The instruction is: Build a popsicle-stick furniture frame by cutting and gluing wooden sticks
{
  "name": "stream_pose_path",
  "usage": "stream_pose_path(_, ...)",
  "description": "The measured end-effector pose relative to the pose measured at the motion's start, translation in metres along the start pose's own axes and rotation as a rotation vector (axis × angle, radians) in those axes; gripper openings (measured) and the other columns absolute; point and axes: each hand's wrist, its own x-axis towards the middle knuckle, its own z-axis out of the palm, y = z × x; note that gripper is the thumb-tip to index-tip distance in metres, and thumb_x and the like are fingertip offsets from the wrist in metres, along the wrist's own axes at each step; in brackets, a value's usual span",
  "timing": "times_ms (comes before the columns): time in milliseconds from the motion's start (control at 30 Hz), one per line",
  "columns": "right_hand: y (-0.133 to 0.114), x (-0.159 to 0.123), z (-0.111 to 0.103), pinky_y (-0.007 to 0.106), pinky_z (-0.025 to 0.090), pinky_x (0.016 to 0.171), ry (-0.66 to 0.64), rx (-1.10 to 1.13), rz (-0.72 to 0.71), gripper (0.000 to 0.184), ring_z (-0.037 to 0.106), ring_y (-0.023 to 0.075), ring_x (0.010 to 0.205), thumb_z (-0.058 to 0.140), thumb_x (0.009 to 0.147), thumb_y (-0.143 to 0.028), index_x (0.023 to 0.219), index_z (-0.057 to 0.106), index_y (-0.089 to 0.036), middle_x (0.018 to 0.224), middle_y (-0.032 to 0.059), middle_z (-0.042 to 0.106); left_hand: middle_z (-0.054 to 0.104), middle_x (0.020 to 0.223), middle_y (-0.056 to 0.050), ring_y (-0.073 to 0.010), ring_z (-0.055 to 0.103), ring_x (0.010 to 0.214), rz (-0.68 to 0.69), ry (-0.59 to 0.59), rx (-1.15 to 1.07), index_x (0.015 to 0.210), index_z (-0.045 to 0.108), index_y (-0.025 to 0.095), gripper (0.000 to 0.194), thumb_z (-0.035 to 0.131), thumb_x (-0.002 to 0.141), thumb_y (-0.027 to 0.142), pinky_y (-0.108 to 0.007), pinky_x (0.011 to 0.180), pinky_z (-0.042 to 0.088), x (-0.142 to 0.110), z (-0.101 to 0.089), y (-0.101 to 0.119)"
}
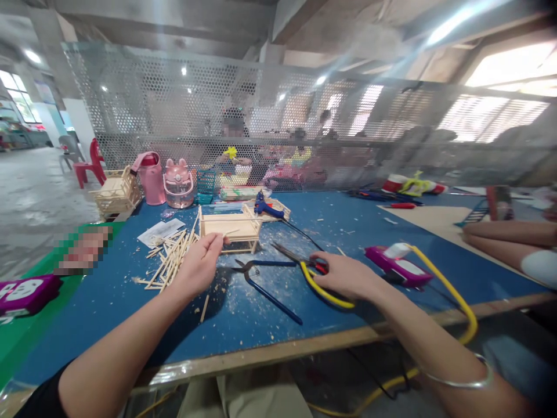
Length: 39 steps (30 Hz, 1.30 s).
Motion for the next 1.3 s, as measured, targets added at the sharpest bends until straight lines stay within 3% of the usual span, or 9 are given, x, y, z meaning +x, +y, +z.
stream_pose_path(167, 0.017, -0.010, -0.008, 0.036, 0.043, 0.071, 0.113, 0.048, 0.010, 0.041, 0.060, 0.0313, 0.091, 0.047, 0.071, -0.033, 0.107, 0.061, -0.019, 0.100, 0.0115, 0.066, 0.043, 0.053, 0.005, -0.0071, 0.038, 0.043, -0.049, 0.023, -0.080, 0.074, 0.058, 0.016, 0.030, 0.049, 0.078, 0.045, -0.019, 0.041, 0.030, 0.002, 0.001, 0.000)
stream_pose_path(267, 0.010, -0.028, -0.011, 0.032, 0.044, 0.061, 0.190, 0.351, -0.045, 0.041, 0.059, 0.0231, 0.070, 0.048, 0.068, -0.028, 0.107, 0.057, -0.015, 0.080, 0.0090, 0.063, 0.051, 0.057, 0.002, -0.0083, 0.047, 0.047, -0.117, 0.040, -0.181, 0.069, 0.058, 0.015, 0.033, 0.051, 0.076, 0.047, -0.019, 0.042, 0.037, 0.002, 0.001, 0.001)
stream_pose_path(333, -0.007, -0.044, -0.009, 0.026, 0.041, 0.047, 0.052, 0.772, -0.200, 0.043, 0.050, 0.0132, 0.049, 0.046, 0.072, -0.032, 0.111, 0.047, -0.016, 0.069, 0.0019, 0.055, 0.060, 0.070, -0.002, -0.0102, 0.055, 0.056, -0.156, 0.047, -0.302, 0.076, 0.061, 0.015, 0.032, 0.052, 0.076, 0.046, -0.019, 0.044, 0.042, 0.002, 0.002, 0.004)
stream_pose_path(433, -0.044, -0.067, -0.002, 0.021, 0.039, 0.040, -0.226, 1.211, -0.376, 0.038, 0.045, 0.0088, 0.042, 0.048, 0.073, -0.034, 0.107, 0.041, -0.019, 0.062, -0.0047, 0.045, 0.062, 0.102, -0.008, -0.0121, 0.061, 0.067, -0.156, 0.041, -0.470, 0.088, 0.063, 0.016, 0.033, 0.055, 0.075, 0.045, -0.020, 0.048, 0.047, 0.001, 0.002, 0.009)
stream_pose_path(567, -0.087, -0.077, 0.001, 0.016, 0.030, 0.034, -0.266, 1.201, -0.423, 0.030, 0.036, 0.0055, 0.036, 0.049, 0.079, -0.038, 0.102, 0.044, -0.020, 0.050, -0.0086, 0.040, 0.059, 0.113, -0.011, -0.0139, 0.062, 0.074, -0.092, 0.028, -0.448, 0.092, 0.064, 0.014, 0.039, 0.057, 0.074, 0.048, -0.021, 0.050, 0.050, -0.001, 0.003, 0.012)
stream_pose_path(700, -0.106, -0.070, 0.009, 0.015, 0.026, 0.030, -0.228, 1.213, -0.405, 0.027, 0.032, 0.0044, 0.031, 0.047, 0.080, -0.040, 0.098, 0.046, -0.020, 0.045, -0.0108, 0.036, 0.060, 0.111, -0.010, -0.0153, 0.062, 0.080, -0.031, 0.001, -0.414, 0.095, 0.063, 0.015, 0.039, 0.056, 0.076, 0.049, -0.021, 0.053, 0.052, -0.002, 0.003, 0.009)
stream_pose_path(933, -0.111, -0.064, 0.024, 0.016, 0.027, 0.028, -0.392, 1.323, -0.458, 0.028, 0.033, 0.0064, 0.027, 0.045, 0.080, -0.042, 0.098, 0.043, -0.021, 0.039, -0.0127, 0.034, 0.066, 0.097, -0.006, -0.0138, 0.061, 0.082, -0.009, -0.030, -0.546, 0.089, 0.066, 0.016, 0.033, 0.061, 0.073, 0.045, -0.026, 0.069, 0.053, -0.002, 0.005, 0.006)
stream_pose_path(1100, -0.109, -0.071, 0.021, 0.015, 0.027, 0.030, -0.389, 1.359, -0.408, 0.031, 0.034, 0.0058, 0.028, 0.045, 0.079, -0.041, 0.102, 0.042, -0.020, 0.042, -0.0120, 0.036, 0.062, 0.111, -0.009, -0.0166, 0.060, 0.088, -0.051, 0.050, -0.632, 0.086, 0.066, 0.016, 0.028, 0.063, 0.072, 0.040, -0.028, 0.068, 0.052, 0.001, 0.004, 0.005)
stream_pose_path(1300, -0.108, -0.077, 0.023, 0.016, 0.029, 0.031, -0.375, 1.293, -0.430, 0.028, 0.035, 0.0061, 0.030, 0.044, 0.081, -0.039, 0.102, 0.044, -0.021, 0.043, -0.0120, 0.034, 0.061, 0.112, -0.008, -0.0188, 0.057, 0.095, -0.016, 0.076, -0.532, 0.084, 0.068, 0.016, 0.027, 0.059, 0.074, 0.040, -0.027, 0.067, 0.052, 0.002, 0.002, 0.001)
